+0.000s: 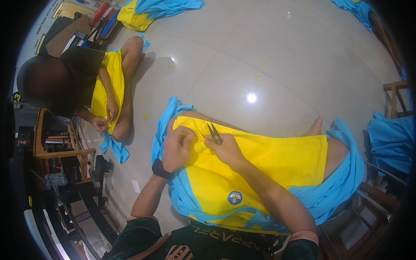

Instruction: The person uses scissors to cut the collar and shoulder seams of a yellow and blue t-shirt. They trim the neckline and remove the sleeves, working on the garment while sitting on the floor.

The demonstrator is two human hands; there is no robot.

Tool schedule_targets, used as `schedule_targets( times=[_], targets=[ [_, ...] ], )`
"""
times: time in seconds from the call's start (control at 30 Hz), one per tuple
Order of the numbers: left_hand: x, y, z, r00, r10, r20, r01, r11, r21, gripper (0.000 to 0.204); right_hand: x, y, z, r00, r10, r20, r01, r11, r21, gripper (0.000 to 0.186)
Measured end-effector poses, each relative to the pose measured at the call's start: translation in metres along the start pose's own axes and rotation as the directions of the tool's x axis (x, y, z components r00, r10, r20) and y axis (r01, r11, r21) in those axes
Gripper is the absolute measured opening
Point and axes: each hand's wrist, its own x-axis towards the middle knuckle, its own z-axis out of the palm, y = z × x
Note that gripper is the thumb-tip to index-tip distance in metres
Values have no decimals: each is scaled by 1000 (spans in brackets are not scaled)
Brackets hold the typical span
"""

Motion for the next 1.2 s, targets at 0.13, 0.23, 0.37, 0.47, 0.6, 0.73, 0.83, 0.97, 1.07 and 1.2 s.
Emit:
schedule_targets(
  times=[0.13,0.23,0.37,0.47,0.6,0.73,0.83,0.97,1.07,1.2],
  targets=[
    [3,-2,-19,934,-324,147,353,787,-507,9,-1,-1,-2,1000,25,-3,-25,1000,-19,31],
    [3,0,-25,898,-385,212,434,702,-565,11,-2,-3,-3,1000,23,3,-23,1000,-17,32],
    [2,5,-24,908,-406,107,411,812,-414,17,-2,-3,-2,1000,29,-3,-29,1000,-6,32],
    [0,11,-25,963,-268,27,269,960,-76,18,-1,-3,-1,999,39,-11,-39,999,-3,32],
    [-1,18,-25,981,-60,184,20,977,211,20,-1,-2,-1,998,54,-20,-53,998,12,32],
    [0,18,-16,985,-22,171,-38,939,342,16,-2,-3,-2,999,21,-33,-23,998,-54,32],
    [5,13,-16,986,-53,156,-2,944,331,12,-3,-4,-3,999,7,-42,-12,993,-121,32],
    [10,4,-22,976,-122,180,86,976,198,11,-4,-6,-4,999,12,-47,-19,988,-152,34],
    [13,0,-27,968,-165,188,150,984,93,13,-4,-7,-4,999,5,-47,-13,988,-156,35],
    [13,1,-28,978,-162,133,155,986,66,16,-4,-8,-4,999,20,-46,-27,989,-146,36]
  ],
)
